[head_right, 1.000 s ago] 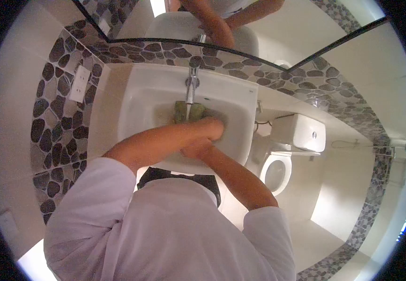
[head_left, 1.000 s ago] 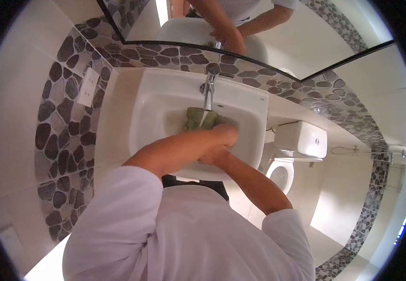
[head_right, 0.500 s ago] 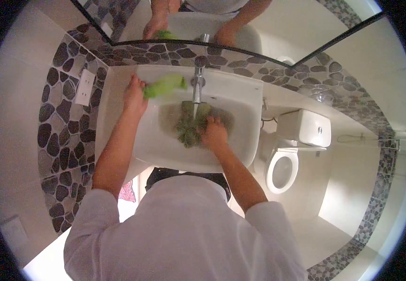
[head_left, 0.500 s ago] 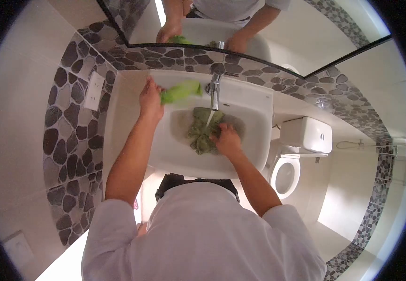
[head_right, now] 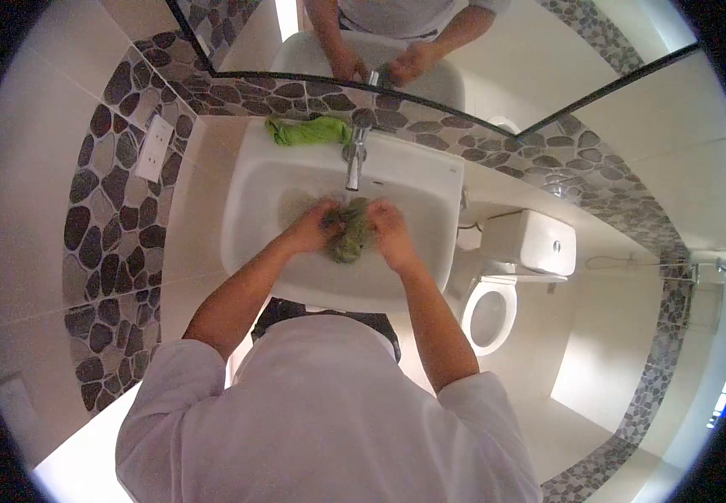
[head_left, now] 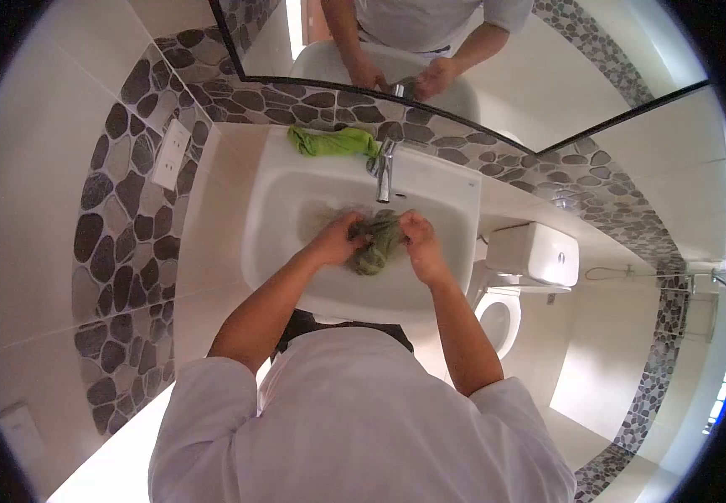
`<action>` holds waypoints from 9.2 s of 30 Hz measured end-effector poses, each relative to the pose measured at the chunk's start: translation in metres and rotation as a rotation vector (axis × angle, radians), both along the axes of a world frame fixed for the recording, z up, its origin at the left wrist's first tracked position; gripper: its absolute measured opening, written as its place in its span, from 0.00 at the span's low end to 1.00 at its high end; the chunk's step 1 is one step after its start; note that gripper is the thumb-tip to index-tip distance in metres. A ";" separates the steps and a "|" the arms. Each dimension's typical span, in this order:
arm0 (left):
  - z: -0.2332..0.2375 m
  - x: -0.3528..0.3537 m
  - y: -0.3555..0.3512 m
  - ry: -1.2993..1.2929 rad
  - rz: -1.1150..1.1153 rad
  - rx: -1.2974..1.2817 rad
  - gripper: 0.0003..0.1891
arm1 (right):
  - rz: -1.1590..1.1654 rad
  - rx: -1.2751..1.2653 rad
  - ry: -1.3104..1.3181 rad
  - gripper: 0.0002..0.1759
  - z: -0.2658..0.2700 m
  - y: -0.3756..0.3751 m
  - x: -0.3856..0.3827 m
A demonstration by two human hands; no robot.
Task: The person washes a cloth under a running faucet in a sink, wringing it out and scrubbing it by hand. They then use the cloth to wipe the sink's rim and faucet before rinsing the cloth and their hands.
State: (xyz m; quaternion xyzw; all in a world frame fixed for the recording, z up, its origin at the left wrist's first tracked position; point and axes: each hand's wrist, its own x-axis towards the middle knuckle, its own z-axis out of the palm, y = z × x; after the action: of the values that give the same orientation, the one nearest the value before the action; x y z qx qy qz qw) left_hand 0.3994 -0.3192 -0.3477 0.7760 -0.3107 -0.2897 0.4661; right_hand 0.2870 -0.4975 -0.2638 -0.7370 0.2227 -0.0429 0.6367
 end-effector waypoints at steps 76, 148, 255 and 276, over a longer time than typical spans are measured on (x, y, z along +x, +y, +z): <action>0.037 -0.048 -0.056 -0.133 0.438 -0.094 0.24 | -0.405 1.402 0.014 0.22 -0.131 0.026 0.036; 0.044 0.023 -0.005 -0.177 -0.136 -0.043 0.20 | 0.499 -0.120 0.229 0.18 -0.016 -0.027 0.044; 0.007 0.014 -0.043 -0.498 0.317 0.184 0.22 | -0.054 0.728 0.216 0.17 -0.079 0.020 0.045; 0.106 0.052 0.052 -0.366 -0.394 0.500 0.24 | 0.007 1.040 -0.012 0.21 -0.053 -0.032 0.019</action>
State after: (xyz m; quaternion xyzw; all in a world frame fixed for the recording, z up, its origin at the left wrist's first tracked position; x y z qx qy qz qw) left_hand 0.4513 -0.2671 -0.2415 0.8302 -0.4522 -0.2972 0.1339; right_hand 0.3063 -0.5298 -0.3169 -0.3239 0.2085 0.0713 0.9201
